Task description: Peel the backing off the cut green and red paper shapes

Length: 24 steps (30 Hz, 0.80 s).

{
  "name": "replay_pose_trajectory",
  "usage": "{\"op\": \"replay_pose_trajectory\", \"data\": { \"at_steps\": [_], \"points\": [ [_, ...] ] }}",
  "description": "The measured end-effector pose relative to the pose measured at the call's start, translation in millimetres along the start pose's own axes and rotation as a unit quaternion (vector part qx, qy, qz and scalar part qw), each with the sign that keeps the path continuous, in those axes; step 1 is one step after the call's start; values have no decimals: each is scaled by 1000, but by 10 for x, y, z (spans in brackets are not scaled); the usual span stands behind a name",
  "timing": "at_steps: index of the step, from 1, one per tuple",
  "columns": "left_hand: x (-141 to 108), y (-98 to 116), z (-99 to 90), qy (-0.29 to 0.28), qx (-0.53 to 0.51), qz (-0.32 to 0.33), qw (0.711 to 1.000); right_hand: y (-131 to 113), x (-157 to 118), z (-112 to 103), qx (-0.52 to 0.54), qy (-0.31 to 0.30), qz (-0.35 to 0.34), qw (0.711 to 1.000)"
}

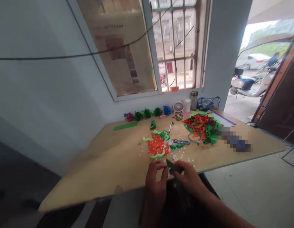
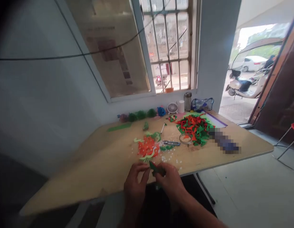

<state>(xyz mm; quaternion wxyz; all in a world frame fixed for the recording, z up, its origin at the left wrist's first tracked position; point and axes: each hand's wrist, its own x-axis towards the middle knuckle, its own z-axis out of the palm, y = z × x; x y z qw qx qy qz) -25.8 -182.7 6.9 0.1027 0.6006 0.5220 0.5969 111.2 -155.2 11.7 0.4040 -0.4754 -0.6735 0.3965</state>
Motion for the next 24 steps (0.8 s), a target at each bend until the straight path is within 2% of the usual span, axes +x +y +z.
{"op": "replay_pose_trajectory", "data": {
  "at_steps": [3,7,12,17,24],
  "points": [
    [-9,35,12,7,-75,-87,993,-60,-5,-47,-7,-34,-3,999],
    [-7,-12,18,6,-160,-155,975,-96,5,-56,-20,-53,2,998],
    [53,-53,18,-8,-206,-184,961,-83,35,-65,-33,-65,-1,997],
    [137,-74,12,-46,-254,-203,944,-26,90,-81,-54,-80,0,995],
    [201,-92,27,-81,-278,-255,923,-8,110,-102,-72,-99,2,992]
  ]
}}
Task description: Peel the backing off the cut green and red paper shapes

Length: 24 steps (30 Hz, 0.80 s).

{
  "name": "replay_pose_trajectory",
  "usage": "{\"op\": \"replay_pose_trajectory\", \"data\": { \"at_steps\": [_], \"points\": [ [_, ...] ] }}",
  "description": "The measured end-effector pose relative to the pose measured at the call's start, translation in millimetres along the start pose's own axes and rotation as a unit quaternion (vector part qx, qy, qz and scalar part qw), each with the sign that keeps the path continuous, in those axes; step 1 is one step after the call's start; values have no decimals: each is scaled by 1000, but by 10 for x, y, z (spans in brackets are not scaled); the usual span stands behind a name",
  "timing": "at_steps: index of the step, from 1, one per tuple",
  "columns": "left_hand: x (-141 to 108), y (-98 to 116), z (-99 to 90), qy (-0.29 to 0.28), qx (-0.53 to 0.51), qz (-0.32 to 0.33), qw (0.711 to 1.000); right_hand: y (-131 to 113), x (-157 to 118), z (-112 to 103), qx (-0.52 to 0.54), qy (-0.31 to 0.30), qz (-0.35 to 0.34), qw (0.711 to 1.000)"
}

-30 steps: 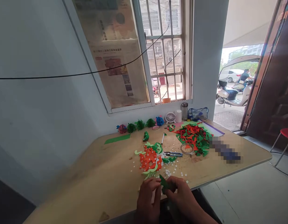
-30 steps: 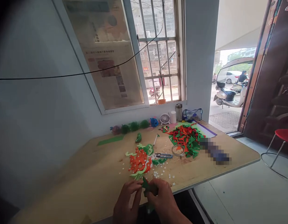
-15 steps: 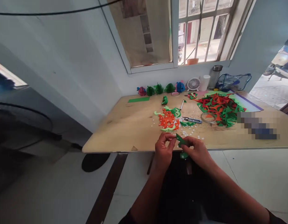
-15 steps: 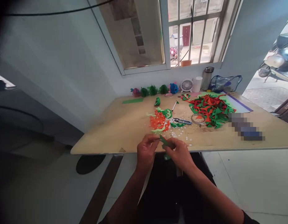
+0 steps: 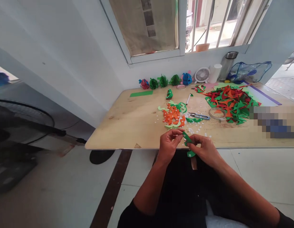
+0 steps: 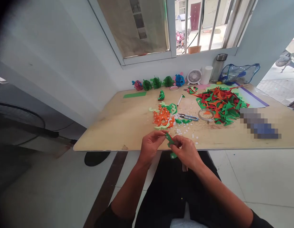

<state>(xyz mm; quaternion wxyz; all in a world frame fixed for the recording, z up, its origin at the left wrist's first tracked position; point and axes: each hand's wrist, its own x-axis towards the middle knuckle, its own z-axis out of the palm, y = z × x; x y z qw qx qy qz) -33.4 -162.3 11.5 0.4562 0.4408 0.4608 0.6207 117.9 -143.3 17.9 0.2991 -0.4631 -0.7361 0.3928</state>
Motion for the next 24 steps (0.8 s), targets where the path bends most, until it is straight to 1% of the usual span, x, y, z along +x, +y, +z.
{"op": "replay_pose_trajectory", "data": {
  "at_steps": [3,5,7,9,10,11,13,14,15,16,17,18,20,21,22,24],
  "points": [
    [25,-2,6,0,-18,-31,999,-10,-3,-9,0,-2,4,1000],
    [33,-6,-9,-13,-23,-39,999,-10,3,-15,3,-1,14,1000],
    [26,-12,-41,-31,9,-6,999,-4,18,-17,13,-5,28,1000],
    [-2,-23,-80,-32,99,79,991,4,39,-13,25,-5,35,999],
    [-25,-33,-96,-21,162,136,977,5,48,-8,29,-2,38,999],
    [-51,-46,-108,-4,227,198,954,3,56,-1,30,3,42,999],
    [-109,-86,-117,26,337,314,887,-7,63,16,29,10,53,998],
    [-135,-109,-115,30,375,361,853,-14,64,25,29,9,58,998],
    [-159,-133,-109,27,401,399,824,-21,62,33,30,6,62,998],
    [-177,-155,-101,18,419,426,802,-26,59,40,33,2,63,997],
    [-190,-172,-93,8,431,443,786,-27,55,45,37,0,61,997],
    [-199,-184,-85,-2,437,452,778,-26,51,49,40,-2,60,997],
    [-206,-187,-72,-17,437,452,778,-18,43,52,45,-4,59,997],
    [-207,-180,-66,-24,430,444,786,-15,39,52,44,-4,57,997],
    [-207,-169,-62,-29,415,431,801,-13,36,50,41,-1,54,998],
    [-205,-143,-55,-31,365,388,845,-18,27,46,36,7,51,998]
  ]
}}
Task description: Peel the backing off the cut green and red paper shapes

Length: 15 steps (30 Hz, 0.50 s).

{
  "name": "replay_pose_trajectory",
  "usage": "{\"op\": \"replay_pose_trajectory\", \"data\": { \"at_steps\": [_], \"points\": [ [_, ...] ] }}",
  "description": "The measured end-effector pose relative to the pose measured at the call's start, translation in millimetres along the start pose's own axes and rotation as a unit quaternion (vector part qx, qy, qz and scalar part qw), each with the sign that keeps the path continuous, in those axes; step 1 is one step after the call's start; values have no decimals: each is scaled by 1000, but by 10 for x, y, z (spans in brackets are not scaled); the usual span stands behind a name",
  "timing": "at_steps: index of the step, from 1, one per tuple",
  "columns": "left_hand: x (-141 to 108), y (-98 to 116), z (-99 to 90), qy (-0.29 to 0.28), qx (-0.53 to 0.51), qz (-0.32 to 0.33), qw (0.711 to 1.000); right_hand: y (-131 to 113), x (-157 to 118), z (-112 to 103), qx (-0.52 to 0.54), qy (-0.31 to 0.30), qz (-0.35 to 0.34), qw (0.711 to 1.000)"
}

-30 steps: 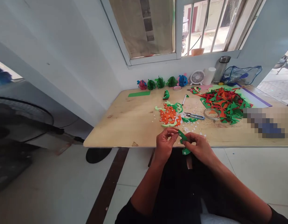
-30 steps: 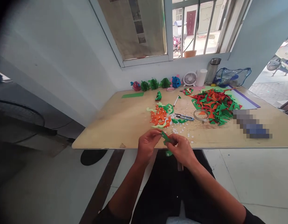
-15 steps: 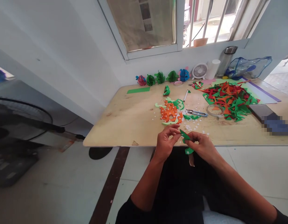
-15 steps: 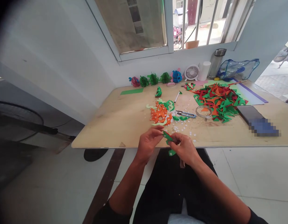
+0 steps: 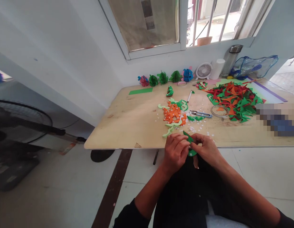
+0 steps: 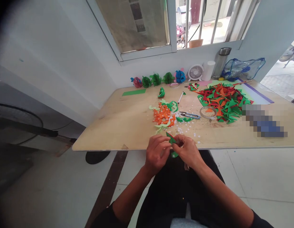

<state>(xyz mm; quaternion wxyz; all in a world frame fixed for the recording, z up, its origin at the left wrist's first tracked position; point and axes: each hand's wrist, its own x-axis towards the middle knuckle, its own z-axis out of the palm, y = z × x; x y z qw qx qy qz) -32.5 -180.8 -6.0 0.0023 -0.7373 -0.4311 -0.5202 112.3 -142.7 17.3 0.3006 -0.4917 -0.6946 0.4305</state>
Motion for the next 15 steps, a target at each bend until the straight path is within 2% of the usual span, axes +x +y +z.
{"op": "replay_pose_trajectory", "data": {
  "at_steps": [2,6,15],
  "points": [
    [18,-2,-11,11,-68,-77,995,-14,-11,-2,2,-1,7,1000],
    [35,-80,-19,25,-178,-208,961,-37,-33,3,7,-27,31,999],
    [92,-195,-28,-1,-332,-345,878,-71,-56,27,-12,-43,26,999]
  ]
}}
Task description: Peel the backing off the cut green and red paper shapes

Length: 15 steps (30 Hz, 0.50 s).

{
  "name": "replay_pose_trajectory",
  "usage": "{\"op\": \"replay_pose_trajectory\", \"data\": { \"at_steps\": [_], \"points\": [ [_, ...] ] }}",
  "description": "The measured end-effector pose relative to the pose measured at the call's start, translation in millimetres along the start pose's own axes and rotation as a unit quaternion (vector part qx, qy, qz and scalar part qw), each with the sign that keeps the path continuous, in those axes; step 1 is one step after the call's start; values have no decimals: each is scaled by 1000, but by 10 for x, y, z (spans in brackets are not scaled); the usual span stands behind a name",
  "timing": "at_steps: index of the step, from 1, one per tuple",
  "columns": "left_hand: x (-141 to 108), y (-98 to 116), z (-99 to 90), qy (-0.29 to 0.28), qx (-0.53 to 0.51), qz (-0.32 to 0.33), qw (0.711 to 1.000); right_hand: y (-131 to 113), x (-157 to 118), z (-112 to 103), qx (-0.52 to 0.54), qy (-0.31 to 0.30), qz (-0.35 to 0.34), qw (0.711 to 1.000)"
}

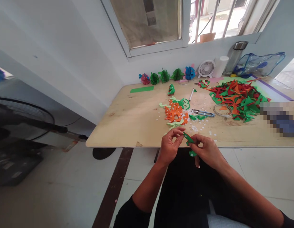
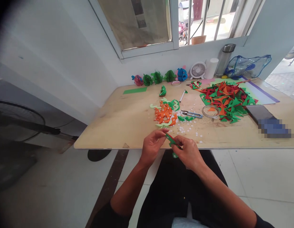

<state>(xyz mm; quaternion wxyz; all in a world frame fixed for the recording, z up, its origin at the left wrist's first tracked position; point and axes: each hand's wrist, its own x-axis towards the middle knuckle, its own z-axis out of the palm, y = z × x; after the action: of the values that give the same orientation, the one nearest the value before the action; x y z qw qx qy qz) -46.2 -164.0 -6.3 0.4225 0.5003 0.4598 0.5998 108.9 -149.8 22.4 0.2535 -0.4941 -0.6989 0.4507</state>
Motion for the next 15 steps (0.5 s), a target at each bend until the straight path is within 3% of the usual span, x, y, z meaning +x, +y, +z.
{"op": "replay_pose_trajectory", "data": {
  "at_steps": [4,8,15],
  "points": [
    [25,24,1,-2,-61,-58,996,-7,-8,2,-12,-5,-6,1000],
    [26,32,21,38,-101,-113,988,-5,-22,8,-30,-3,-17,999],
    [7,109,81,74,-161,-143,974,-41,-32,-3,-45,1,-21,999]
  ]
}}
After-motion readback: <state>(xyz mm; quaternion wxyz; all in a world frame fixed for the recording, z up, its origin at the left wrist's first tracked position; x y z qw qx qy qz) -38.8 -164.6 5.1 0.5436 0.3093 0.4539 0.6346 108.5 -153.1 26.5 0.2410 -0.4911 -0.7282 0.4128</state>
